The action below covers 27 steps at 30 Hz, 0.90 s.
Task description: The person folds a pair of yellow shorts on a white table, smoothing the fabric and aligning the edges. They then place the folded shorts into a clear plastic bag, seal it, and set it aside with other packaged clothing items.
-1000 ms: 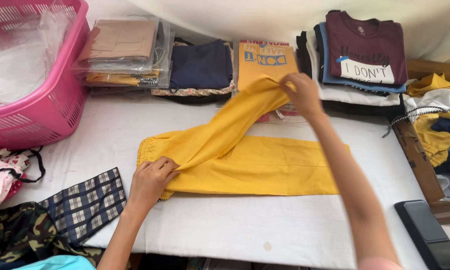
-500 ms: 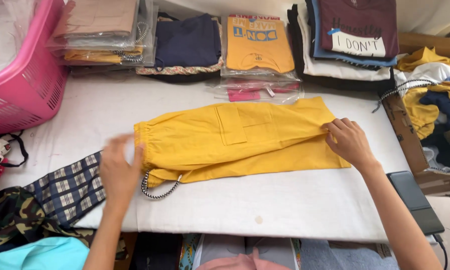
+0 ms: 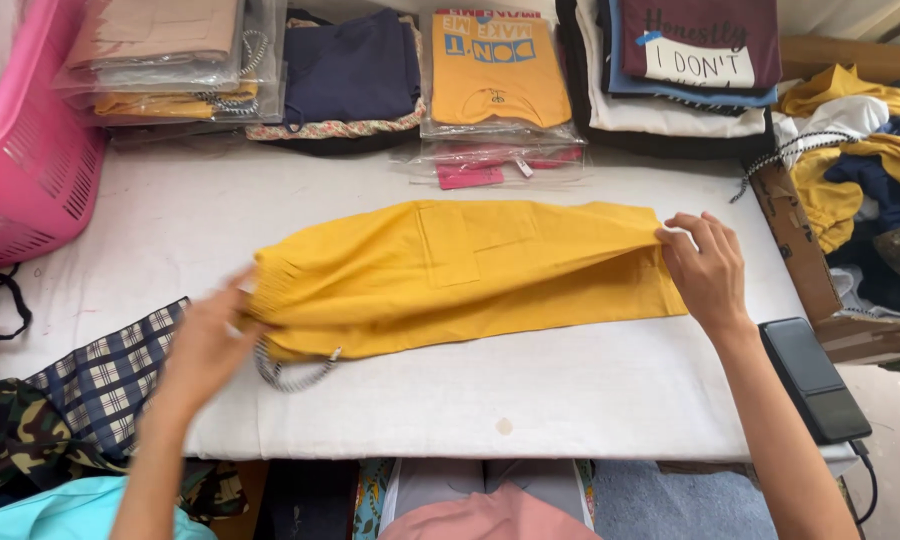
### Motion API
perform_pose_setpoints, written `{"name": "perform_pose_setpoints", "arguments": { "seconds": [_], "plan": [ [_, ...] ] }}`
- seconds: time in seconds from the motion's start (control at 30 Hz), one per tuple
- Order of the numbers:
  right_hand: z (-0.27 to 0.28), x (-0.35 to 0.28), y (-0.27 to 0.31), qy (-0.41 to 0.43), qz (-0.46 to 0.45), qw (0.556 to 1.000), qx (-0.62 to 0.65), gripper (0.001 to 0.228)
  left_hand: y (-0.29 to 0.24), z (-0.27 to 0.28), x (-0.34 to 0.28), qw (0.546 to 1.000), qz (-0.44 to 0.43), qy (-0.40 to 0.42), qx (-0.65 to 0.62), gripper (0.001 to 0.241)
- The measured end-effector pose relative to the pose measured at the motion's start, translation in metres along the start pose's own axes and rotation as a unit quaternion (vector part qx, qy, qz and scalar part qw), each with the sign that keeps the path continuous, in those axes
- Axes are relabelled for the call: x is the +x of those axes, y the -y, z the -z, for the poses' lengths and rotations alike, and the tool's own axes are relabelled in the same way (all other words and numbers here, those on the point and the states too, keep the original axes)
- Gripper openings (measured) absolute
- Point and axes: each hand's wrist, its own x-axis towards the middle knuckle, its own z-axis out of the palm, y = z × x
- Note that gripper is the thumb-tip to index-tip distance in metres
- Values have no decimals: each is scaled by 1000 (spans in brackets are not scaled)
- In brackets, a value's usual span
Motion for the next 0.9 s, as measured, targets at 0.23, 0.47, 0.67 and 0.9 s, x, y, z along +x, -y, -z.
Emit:
{"name": "perform_pose_setpoints", "arguments": {
  "seconds": [0.23, 0.47, 0.67, 0.9],
  "plan": [
    [18, -57, 34, 84, 30, 995, 45, 15, 65, 14, 19, 999, -42, 23, 2, 95],
    [44, -13, 15, 331, -179, 906, 196, 27, 79, -4, 63, 957, 37, -143, -251, 64],
    [-14, -2, 22, 204, -139, 952, 179, 52, 12, -50, 92, 901, -254, -307, 173, 52],
    [-39, -30, 35, 362, -93, 926, 52, 78, 41, -85, 103, 923, -241, -178, 243, 90]
  ]
}}
